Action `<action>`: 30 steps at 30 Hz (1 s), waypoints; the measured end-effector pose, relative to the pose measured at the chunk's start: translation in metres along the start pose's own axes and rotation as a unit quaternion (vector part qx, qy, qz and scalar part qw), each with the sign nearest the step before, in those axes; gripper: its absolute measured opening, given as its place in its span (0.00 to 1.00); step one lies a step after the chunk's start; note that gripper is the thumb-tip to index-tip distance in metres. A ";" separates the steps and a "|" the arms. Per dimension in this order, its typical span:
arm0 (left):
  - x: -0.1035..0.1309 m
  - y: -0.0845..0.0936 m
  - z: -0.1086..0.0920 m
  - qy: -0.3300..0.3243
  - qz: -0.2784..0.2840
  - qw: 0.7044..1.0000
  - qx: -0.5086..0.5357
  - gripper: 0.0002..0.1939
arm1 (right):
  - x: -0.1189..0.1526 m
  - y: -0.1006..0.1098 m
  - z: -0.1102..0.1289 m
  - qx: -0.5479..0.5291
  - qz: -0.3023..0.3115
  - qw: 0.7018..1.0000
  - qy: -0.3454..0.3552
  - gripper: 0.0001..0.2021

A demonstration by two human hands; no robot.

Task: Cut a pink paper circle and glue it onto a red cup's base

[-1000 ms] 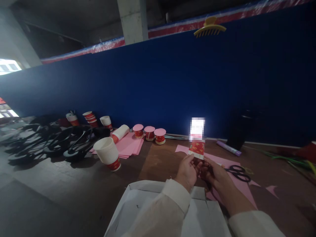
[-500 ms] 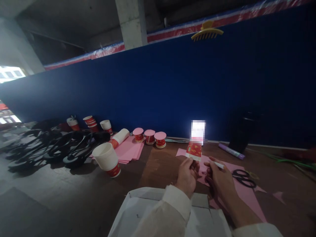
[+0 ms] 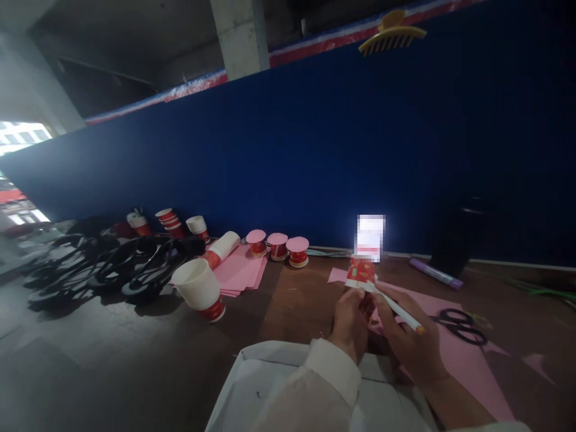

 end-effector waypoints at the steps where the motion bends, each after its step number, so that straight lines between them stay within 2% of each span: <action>1: 0.001 -0.002 0.000 -0.003 0.011 1.000 0.004 0.12 | 0.001 0.000 -0.001 0.005 -0.001 1.000 -0.010 0.11; 3: 0.001 -0.006 -0.001 -0.008 0.041 0.999 0.014 0.12 | 0.002 0.000 -0.004 0.016 -0.005 1.000 -0.023 0.10; 13: -0.002 -0.005 0.001 -0.014 0.056 0.997 -0.045 0.21 | 0.001 -0.001 -0.004 0.057 -0.006 0.998 -0.019 0.10; 30: -0.006 -0.003 0.006 -0.012 0.066 0.993 -0.098 0.22 | 0.001 -0.001 -0.007 0.071 0.011 0.995 -0.064 0.13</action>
Point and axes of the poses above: each hand's wrist, its own x-axis away from the middle knuckle, its own y-axis out of the back of the hand, z = x × y, the point moved 5 cm from there along -x, towards the middle knuckle, and after that the axes turned 3 degrees about -y, right-handed, at the moved point
